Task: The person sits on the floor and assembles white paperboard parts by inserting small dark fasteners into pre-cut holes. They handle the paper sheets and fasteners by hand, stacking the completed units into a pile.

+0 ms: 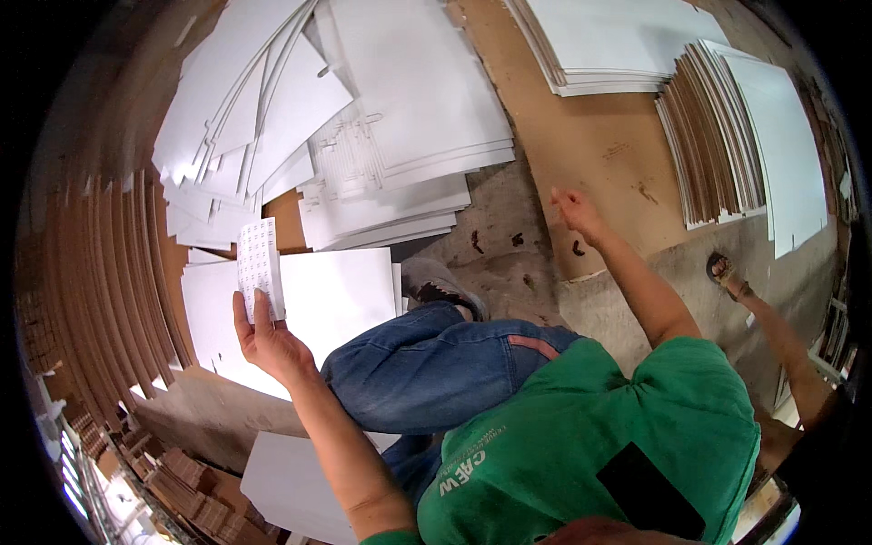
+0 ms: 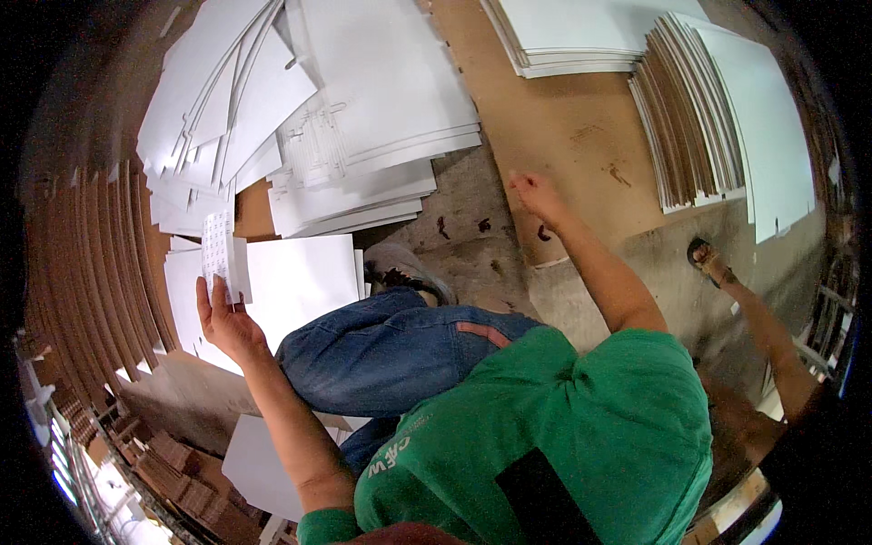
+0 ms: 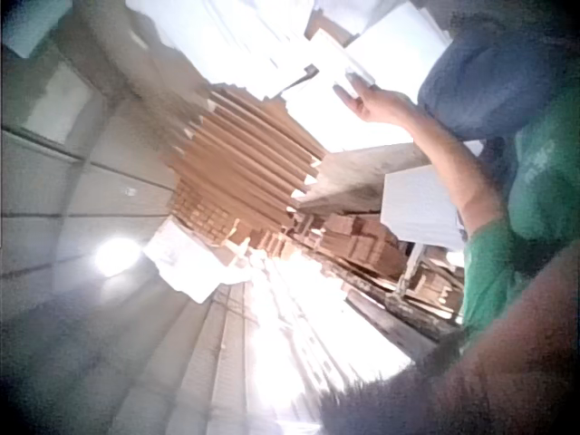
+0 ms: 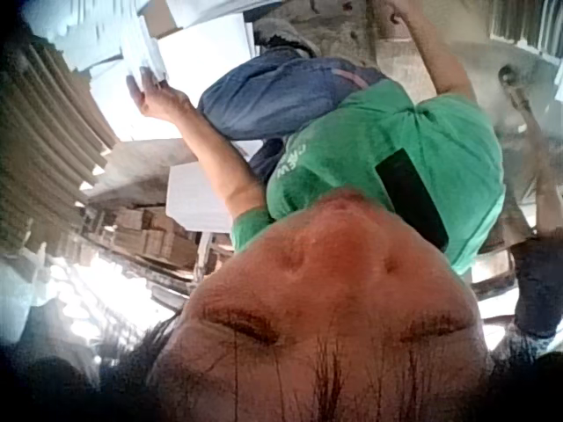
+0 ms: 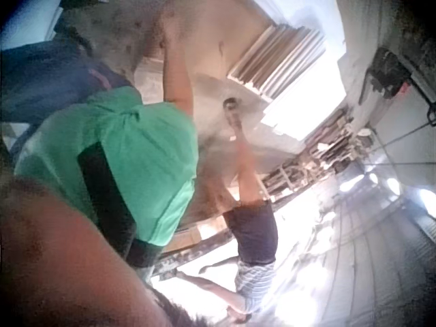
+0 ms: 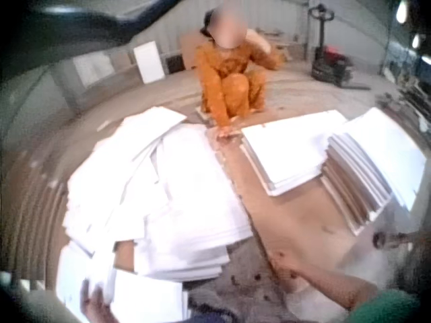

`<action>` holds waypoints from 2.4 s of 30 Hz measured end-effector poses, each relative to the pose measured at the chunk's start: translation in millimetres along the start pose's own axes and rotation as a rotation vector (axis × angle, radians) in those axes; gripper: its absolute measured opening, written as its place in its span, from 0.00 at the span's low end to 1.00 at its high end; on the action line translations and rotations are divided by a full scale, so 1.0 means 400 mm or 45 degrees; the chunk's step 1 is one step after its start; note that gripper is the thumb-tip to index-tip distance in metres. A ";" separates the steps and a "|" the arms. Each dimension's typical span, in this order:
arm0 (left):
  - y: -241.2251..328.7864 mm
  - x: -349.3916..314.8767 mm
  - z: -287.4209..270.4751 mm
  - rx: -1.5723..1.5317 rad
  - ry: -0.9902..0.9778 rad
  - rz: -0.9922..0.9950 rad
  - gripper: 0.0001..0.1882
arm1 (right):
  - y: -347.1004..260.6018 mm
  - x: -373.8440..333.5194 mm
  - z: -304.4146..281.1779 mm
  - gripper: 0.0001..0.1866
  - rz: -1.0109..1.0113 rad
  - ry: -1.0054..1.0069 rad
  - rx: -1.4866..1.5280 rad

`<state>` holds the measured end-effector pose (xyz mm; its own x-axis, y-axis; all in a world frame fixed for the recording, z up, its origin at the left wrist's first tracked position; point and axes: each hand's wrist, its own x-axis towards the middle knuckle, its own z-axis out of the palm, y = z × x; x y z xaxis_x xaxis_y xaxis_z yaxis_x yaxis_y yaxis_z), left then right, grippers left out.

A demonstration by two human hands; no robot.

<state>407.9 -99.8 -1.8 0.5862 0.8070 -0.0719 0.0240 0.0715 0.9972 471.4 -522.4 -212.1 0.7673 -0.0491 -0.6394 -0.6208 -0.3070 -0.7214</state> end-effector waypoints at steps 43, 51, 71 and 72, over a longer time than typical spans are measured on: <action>-0.015 -0.016 0.027 0.201 0.002 0.103 0.22 | -0.010 -0.031 -0.176 0.19 -0.124 0.316 0.358; -0.002 -0.029 0.044 0.187 0.005 0.082 0.22 | -0.013 -0.023 -0.176 0.19 -0.100 0.369 0.371; -0.010 -0.020 0.040 0.138 -0.038 0.101 0.23 | -0.014 -0.029 -0.137 0.16 -0.142 0.320 0.385; -0.011 -0.021 0.040 0.140 -0.043 0.099 0.24 | -0.003 -0.023 -0.137 0.16 -0.167 0.324 0.370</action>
<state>415.7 -116.3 -5.1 0.6163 0.7875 0.0044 0.0654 -0.0567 0.9962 473.8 -573.6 -190.9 0.8358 -0.2719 -0.4770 -0.5066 -0.0469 -0.8609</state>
